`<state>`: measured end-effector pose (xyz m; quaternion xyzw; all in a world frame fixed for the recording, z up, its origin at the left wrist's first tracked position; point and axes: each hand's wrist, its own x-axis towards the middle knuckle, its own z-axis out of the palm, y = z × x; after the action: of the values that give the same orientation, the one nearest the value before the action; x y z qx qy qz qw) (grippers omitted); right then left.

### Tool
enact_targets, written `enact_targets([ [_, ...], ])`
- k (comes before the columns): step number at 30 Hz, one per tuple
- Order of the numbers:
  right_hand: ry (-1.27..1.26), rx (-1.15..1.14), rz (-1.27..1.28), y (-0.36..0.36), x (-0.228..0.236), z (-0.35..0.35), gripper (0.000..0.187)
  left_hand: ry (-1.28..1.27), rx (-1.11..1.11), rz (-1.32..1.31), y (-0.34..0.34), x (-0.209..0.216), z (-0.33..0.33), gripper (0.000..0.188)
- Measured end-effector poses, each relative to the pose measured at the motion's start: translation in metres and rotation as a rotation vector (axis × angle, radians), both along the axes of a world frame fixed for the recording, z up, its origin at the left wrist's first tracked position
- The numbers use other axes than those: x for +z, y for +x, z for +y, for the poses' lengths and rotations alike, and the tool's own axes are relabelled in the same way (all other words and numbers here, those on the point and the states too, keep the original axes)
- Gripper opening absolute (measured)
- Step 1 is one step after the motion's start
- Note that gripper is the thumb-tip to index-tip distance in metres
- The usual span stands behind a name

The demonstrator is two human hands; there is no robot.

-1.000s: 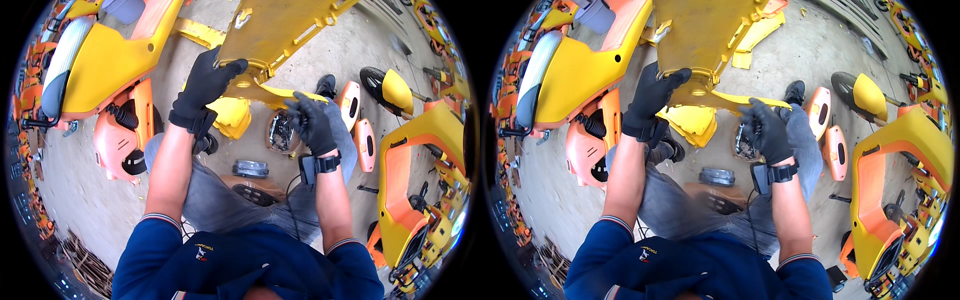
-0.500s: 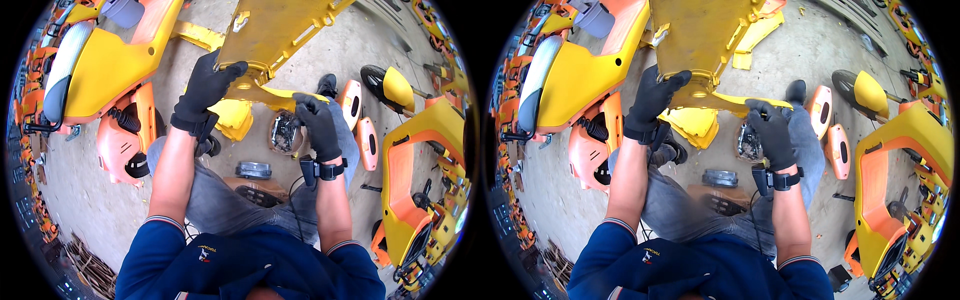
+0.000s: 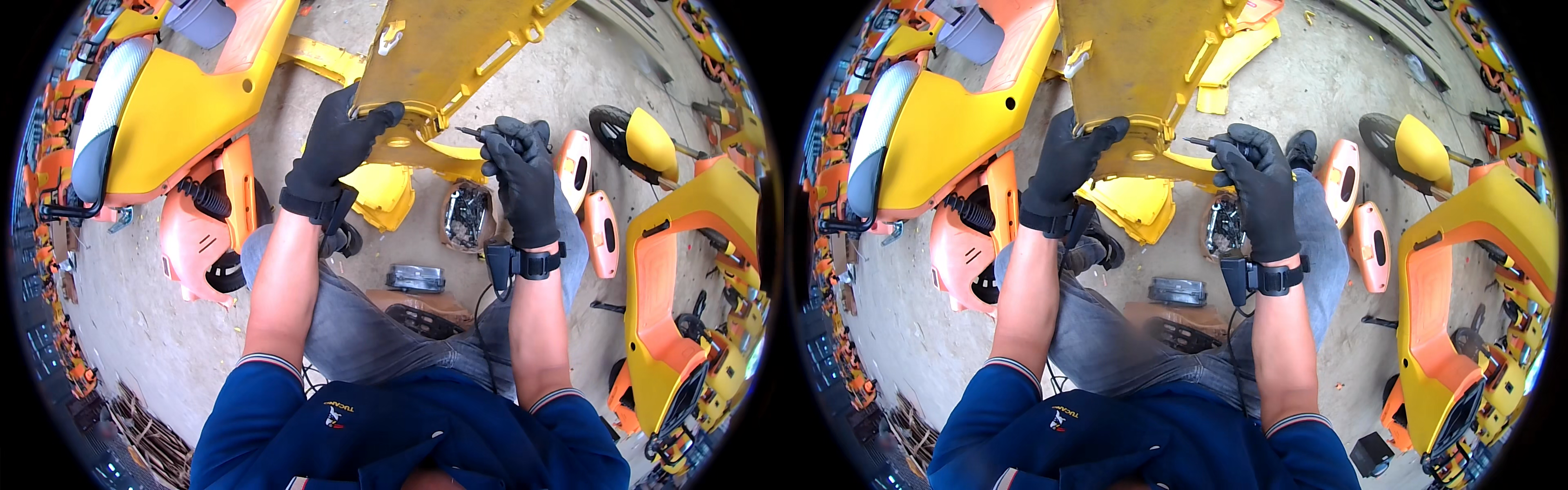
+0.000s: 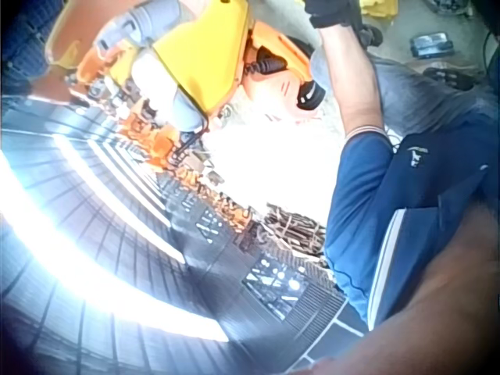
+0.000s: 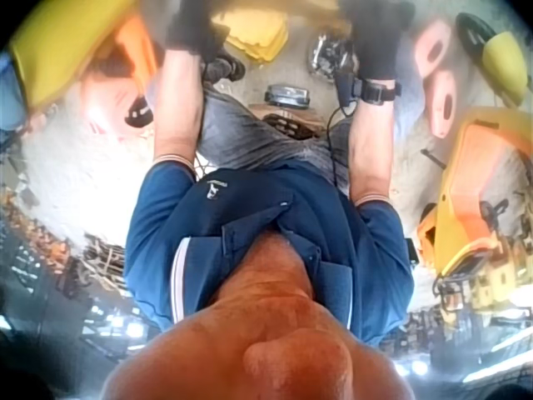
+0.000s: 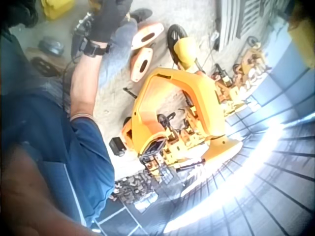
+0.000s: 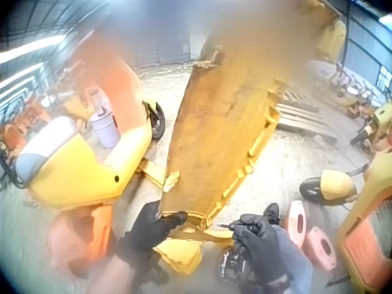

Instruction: The person assembles yellow plastic body panels of a scooter while sitting on the floor. They align the panels, insert screws, and tighten them using a screwdriver. The person handles multiple panels and fasteners, occasionally picking up parts from a nearby container.

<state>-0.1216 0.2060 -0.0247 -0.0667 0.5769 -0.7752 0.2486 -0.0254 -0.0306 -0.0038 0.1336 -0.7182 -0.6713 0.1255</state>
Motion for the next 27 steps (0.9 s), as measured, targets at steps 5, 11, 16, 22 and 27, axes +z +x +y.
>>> enact_targets([
  [5, -0.086, 0.030, -0.030, -0.002, -0.008, -0.006, 0.028, -0.010, -0.005, -0.001, 0.000, 0.000, 0.001, 0.034],
  [11, -0.182, 0.070, -0.061, -0.008, -0.019, -0.005, 0.028, 0.002, -0.012, -0.010, 0.000, -0.005, -0.002, 0.033],
  [16, -0.202, 0.133, -0.044, -0.015, -0.022, -0.004, 0.028, 0.010, -0.010, 0.008, 0.000, -0.002, 0.000, 0.032],
  [22, -0.143, 0.209, 0.010, -0.023, -0.021, -0.002, 0.027, -0.012, -0.013, 0.006, 0.000, 0.000, 0.000, 0.031],
  [27, -0.069, 0.236, 0.057, -0.026, -0.013, -0.002, 0.024, -0.004, -0.006, -0.003, 0.000, -0.002, -0.001, 0.031],
])
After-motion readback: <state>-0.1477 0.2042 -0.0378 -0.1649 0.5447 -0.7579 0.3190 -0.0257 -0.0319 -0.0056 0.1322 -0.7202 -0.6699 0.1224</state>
